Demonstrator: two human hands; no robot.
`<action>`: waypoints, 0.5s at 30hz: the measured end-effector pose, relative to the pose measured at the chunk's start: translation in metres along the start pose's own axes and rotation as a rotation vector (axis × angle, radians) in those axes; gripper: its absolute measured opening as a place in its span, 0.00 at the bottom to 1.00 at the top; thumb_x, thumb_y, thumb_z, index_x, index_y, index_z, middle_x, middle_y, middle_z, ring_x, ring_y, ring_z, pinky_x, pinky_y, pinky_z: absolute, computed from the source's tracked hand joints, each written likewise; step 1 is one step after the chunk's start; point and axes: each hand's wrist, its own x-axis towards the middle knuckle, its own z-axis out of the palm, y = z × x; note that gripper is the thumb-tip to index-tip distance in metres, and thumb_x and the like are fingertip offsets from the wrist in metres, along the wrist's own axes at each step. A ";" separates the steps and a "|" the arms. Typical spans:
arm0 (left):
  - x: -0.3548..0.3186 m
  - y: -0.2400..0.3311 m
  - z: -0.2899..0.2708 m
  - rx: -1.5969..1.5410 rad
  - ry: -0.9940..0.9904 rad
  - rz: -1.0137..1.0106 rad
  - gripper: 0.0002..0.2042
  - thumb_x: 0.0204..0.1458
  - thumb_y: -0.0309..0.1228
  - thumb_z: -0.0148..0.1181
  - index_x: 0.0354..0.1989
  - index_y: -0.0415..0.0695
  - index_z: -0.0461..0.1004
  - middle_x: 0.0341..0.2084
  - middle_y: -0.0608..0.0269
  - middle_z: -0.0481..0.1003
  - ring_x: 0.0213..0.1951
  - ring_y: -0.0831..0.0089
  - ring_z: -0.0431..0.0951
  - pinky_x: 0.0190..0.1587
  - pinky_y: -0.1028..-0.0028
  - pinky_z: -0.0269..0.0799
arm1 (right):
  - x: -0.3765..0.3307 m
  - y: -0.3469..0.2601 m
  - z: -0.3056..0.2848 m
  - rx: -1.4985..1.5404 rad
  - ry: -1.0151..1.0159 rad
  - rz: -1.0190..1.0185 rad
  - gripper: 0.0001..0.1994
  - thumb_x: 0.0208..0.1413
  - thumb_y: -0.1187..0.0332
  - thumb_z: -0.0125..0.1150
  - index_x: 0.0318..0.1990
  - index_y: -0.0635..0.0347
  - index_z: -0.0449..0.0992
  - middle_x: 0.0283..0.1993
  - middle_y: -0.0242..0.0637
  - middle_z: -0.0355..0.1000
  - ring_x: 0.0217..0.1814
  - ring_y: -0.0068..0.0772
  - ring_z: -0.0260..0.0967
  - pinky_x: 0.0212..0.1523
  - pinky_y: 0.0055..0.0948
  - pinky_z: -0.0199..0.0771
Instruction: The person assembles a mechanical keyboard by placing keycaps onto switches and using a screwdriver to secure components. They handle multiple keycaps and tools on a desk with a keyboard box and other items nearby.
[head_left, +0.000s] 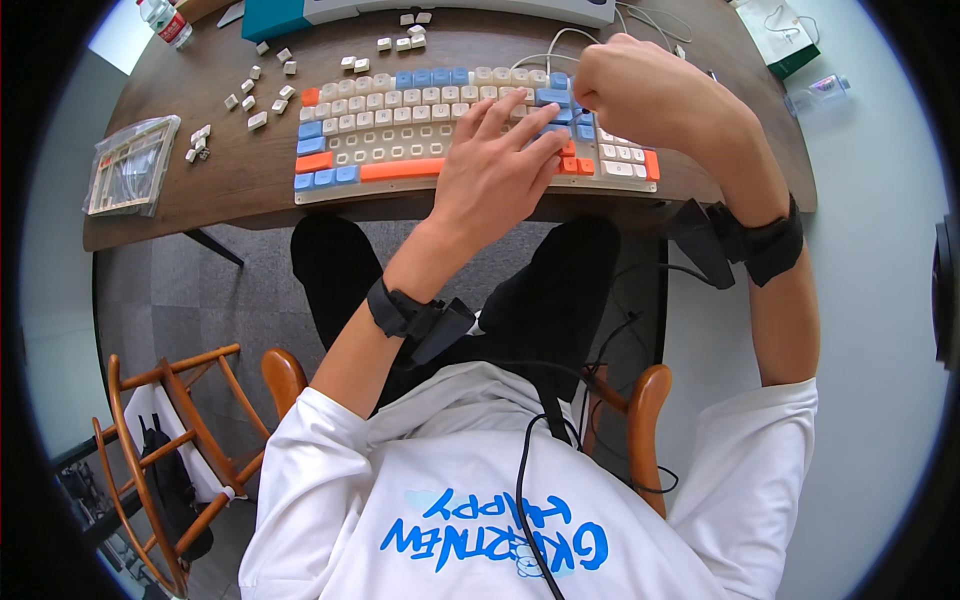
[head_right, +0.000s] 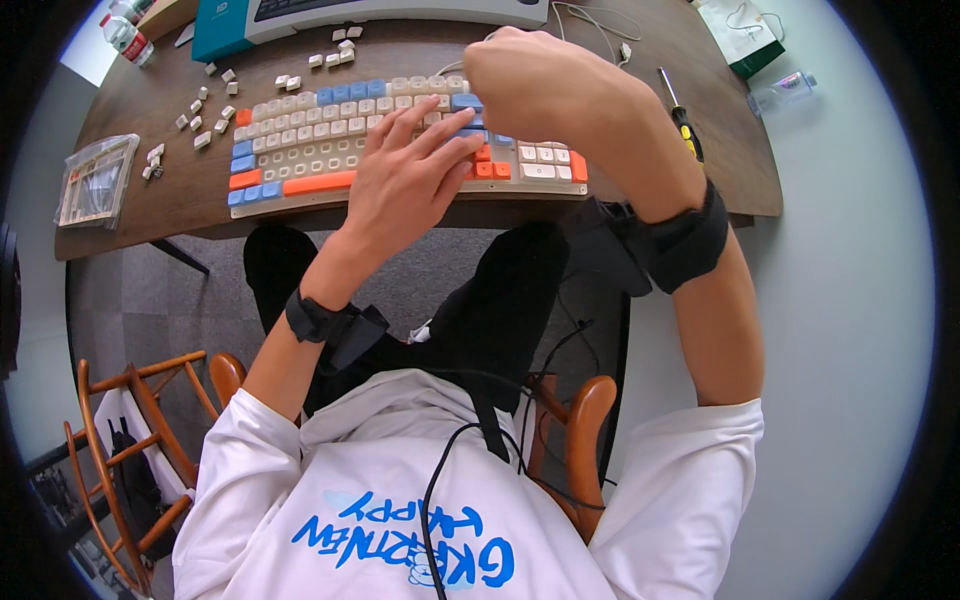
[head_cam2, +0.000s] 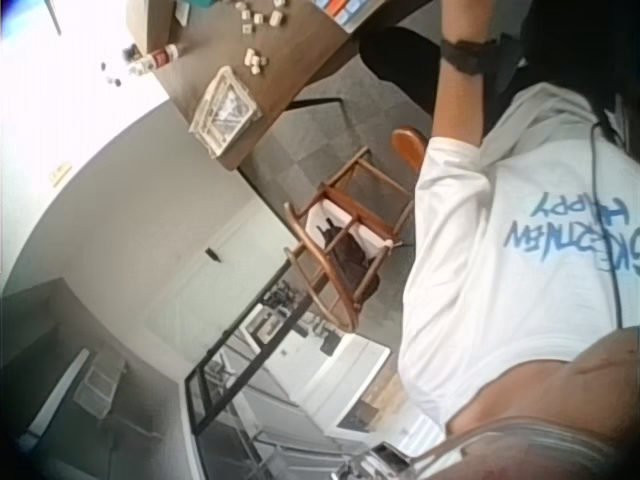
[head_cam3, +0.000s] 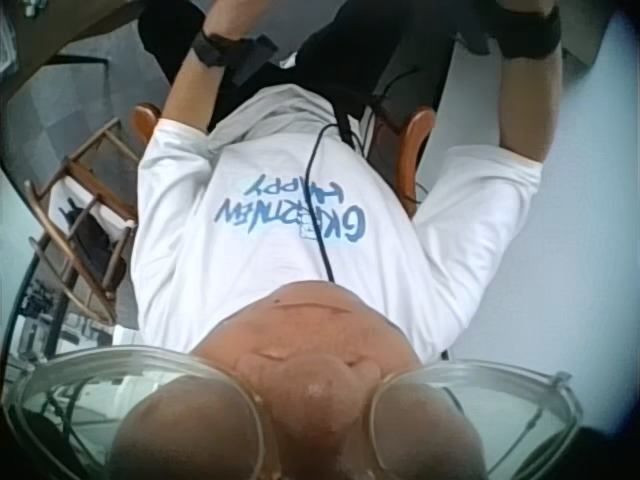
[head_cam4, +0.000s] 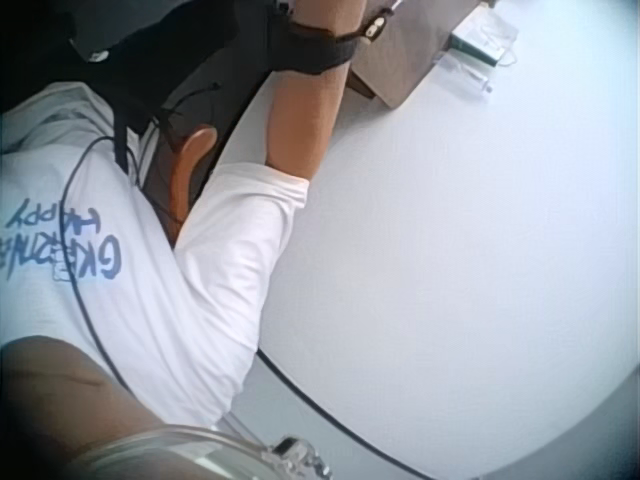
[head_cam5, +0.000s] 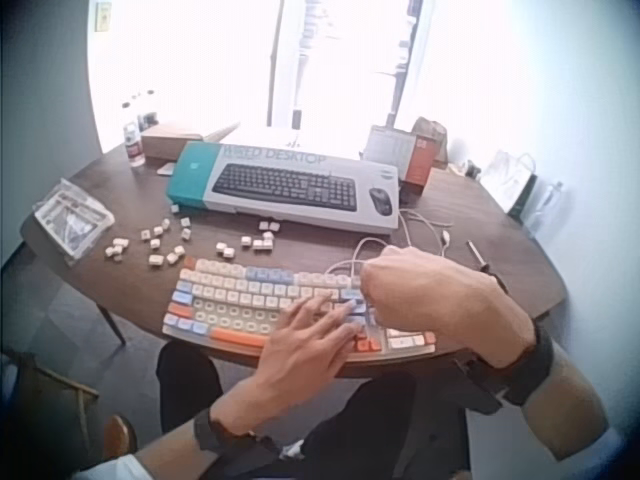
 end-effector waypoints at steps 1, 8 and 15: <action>0.001 0.000 0.000 -0.005 0.000 0.004 0.11 0.68 0.38 0.61 0.56 0.57 0.82 0.66 0.71 0.77 0.72 0.57 0.68 0.74 0.53 0.58 | -0.001 0.003 0.001 0.011 -0.026 0.027 0.11 0.54 0.80 0.62 0.43 0.70 0.87 0.40 0.54 0.83 0.43 0.57 0.81 0.49 0.45 0.82; 0.000 0.002 -0.002 -0.019 0.014 -0.015 0.12 0.66 0.37 0.63 0.55 0.54 0.83 0.66 0.72 0.78 0.71 0.57 0.69 0.74 0.53 0.58 | -0.034 0.008 0.024 0.201 0.117 0.091 0.10 0.62 0.75 0.62 0.45 0.71 0.86 0.40 0.55 0.82 0.43 0.59 0.80 0.49 0.45 0.79; 0.001 0.002 -0.001 -0.025 0.067 0.012 0.10 0.66 0.37 0.63 0.50 0.51 0.84 0.62 0.66 0.80 0.68 0.55 0.72 0.72 0.53 0.59 | -0.049 -0.001 0.050 0.216 0.380 0.039 0.07 0.64 0.75 0.59 0.40 0.69 0.83 0.39 0.58 0.80 0.42 0.63 0.79 0.45 0.51 0.80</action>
